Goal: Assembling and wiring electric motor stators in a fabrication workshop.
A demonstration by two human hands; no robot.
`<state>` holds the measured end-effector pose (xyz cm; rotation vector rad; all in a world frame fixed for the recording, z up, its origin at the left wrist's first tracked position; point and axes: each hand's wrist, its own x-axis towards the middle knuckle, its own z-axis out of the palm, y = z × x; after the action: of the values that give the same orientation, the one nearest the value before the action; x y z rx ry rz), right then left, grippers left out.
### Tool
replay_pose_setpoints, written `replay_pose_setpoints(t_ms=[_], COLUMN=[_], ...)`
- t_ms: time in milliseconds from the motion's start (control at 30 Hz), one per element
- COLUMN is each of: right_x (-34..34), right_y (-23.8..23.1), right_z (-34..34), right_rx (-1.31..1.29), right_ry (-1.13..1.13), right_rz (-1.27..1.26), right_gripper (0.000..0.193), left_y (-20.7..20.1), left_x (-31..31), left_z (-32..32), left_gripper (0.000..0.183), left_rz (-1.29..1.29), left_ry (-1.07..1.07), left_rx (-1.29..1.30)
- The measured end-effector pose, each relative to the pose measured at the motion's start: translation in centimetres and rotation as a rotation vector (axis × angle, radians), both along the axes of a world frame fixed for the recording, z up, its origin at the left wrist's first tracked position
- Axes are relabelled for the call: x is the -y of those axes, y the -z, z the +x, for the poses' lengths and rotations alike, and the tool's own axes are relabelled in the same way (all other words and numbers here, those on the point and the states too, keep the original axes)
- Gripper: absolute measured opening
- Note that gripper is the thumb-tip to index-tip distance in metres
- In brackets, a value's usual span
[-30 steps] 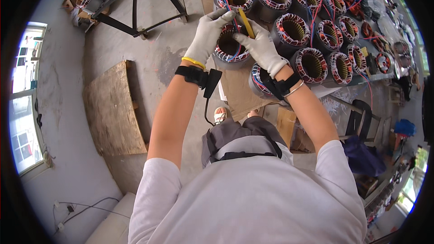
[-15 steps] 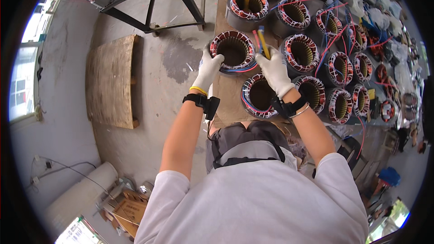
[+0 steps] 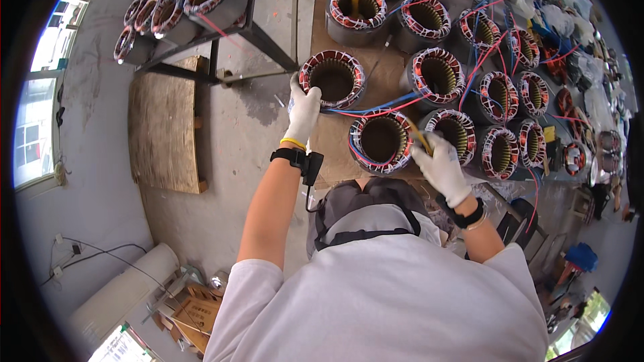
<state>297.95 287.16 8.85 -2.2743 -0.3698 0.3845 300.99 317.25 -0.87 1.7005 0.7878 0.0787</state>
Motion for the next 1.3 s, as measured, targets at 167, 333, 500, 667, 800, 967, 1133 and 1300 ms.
replay_pose_setpoints(t_ms=[167, 333, 500, 667, 800, 967, 1133, 1300], right_x=[-0.6, -0.3, -1.2, -1.2, -1.6, -1.4, -0.9, -0.9], right_y=[1.2, 3.2, 1.9, 2.4, 3.0, 4.2, 6.4, 5.9], right_z=[-6.3, -9.1, -7.2, -3.6, -0.4, 1.4, 1.4, 2.0], right_rx=[0.021, 0.140, 0.101, 0.386, 0.379, 0.329, 0.466, 0.436], right_ry=[0.046, 0.101, 0.141, 0.098, 0.035, -0.103, -0.156, -0.196], right_rz=[-0.001, 0.004, -0.033, -0.268, -0.507, -0.493, -0.430, -0.442], right_gripper=[0.020, 0.020, 0.026, 0.035, 0.035, 0.035, 0.037, 0.043], left_y=[3.6, 1.7, 3.5, 1.2, 0.9, 0.8, 0.2, 1.5], left_x=[-1.4, 1.1, 2.2, 2.9, 3.0, 2.9, 3.9, 4.2], left_z=[-0.5, -3.0, -8.0, -8.2, -6.4, -5.9, -5.8, -5.9], left_gripper=[0.072, 0.098, 0.094, 0.094, 0.092, 0.087, 0.081, 0.075], left_rz=[0.004, -0.153, -0.082, 0.017, 0.079, -0.054, -0.100, 0.005], left_ry=[0.021, 0.003, 0.008, 0.005, -0.052, -0.028, -0.082, -0.108], left_rx=[0.122, 0.227, 0.206, 0.150, 0.135, 0.133, 0.245, 0.244])
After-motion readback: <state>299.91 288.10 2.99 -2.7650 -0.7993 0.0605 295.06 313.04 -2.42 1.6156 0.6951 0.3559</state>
